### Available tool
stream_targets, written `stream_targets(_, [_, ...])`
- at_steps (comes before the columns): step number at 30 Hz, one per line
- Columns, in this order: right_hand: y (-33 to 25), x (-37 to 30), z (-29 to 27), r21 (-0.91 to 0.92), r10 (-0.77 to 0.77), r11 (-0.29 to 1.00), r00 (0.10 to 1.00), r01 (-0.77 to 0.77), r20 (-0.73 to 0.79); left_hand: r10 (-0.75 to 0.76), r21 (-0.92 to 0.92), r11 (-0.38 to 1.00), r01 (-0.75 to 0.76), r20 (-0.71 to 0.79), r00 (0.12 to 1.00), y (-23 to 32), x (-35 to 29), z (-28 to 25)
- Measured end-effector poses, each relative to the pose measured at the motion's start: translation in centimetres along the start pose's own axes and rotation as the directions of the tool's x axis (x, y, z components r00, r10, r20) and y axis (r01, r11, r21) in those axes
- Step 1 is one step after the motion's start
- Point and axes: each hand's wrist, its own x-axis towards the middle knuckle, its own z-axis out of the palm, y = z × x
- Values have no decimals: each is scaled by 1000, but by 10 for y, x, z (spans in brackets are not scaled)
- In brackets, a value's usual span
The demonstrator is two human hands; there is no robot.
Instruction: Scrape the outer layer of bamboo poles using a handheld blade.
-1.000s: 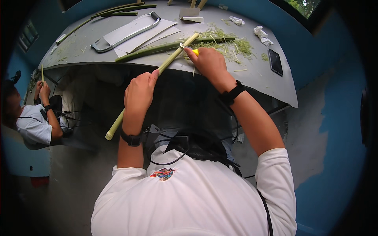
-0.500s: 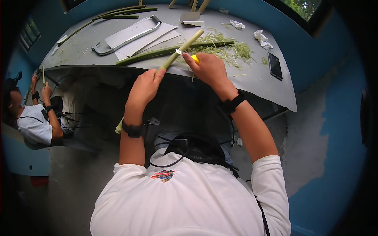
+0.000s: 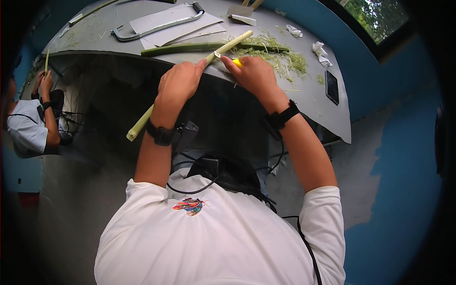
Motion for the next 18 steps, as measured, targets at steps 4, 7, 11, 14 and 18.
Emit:
stream_targets(4, [-4, 1, 8, -22, 74, 997, 997, -74, -28, -5, -68, 998, 6, 10, 1000, -6, -4, -1])
stream_targets(7, [-3, 7, 9, -16, 143, 990, 989, -143, -30, -41, -78, 996, 44, 36, 999, -3, -11, -5])
stream_targets(11, [-6, 5, 11, -27, 196, 980, 980, -197, -39, -43, -72, 996, 48, 65, 997, -13, -18, -6])
stream_targets(14, [-2, 5, 11, -56, 203, 976, 976, -208, -80, -68, -86, 993, 75, 87, 994, -20, -27, -17])
stream_targets(18, [-2, 0, 9, 3, 191, 981, 965, -193, -179, -49, -106, 993, 53, 47, 998, -33, -25, -21])
